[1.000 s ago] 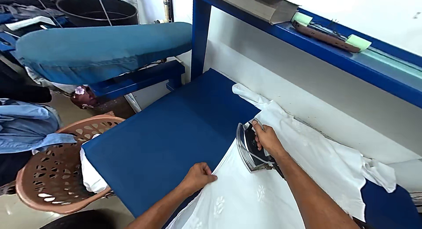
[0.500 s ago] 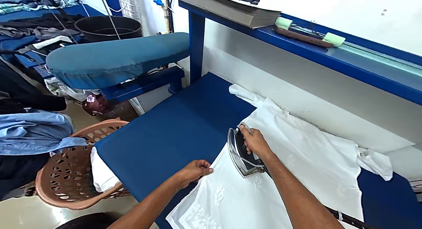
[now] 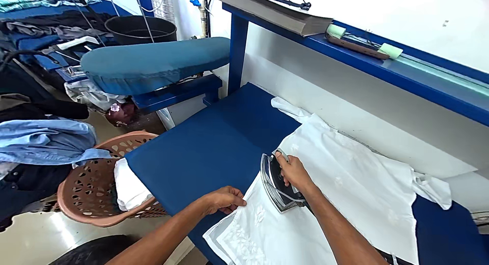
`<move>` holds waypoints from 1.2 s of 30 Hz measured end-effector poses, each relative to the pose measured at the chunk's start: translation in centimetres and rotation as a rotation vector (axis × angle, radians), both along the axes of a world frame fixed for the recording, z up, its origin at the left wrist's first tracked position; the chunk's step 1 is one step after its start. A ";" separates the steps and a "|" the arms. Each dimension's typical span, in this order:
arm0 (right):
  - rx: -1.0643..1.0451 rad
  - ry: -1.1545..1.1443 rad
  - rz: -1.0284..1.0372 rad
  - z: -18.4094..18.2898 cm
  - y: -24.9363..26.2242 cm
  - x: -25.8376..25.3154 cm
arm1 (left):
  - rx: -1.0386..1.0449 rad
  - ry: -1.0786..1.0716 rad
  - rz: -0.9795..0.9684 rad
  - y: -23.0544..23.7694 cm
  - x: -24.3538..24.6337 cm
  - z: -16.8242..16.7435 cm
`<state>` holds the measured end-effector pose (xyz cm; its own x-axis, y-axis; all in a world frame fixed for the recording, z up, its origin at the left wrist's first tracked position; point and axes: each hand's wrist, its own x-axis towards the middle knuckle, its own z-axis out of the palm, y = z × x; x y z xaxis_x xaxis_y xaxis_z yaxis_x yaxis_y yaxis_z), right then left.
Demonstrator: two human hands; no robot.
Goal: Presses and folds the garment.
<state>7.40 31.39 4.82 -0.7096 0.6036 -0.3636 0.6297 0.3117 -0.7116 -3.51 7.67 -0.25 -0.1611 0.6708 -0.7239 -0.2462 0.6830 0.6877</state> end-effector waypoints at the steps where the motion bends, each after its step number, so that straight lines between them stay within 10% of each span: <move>1: -0.007 -0.001 0.001 0.0 -0.2 0.0 | 0.007 0.000 0.032 -0.4 0.1 0.0; 12: -0.051 -0.040 0.076 0.2 -3.8 1.1 | 0.028 0.079 0.203 -2.1 1.3 -0.6; 36: -0.111 -0.081 0.280 0.7 -10.2 4.1 | -0.191 0.396 -0.089 -8.1 3.4 1.6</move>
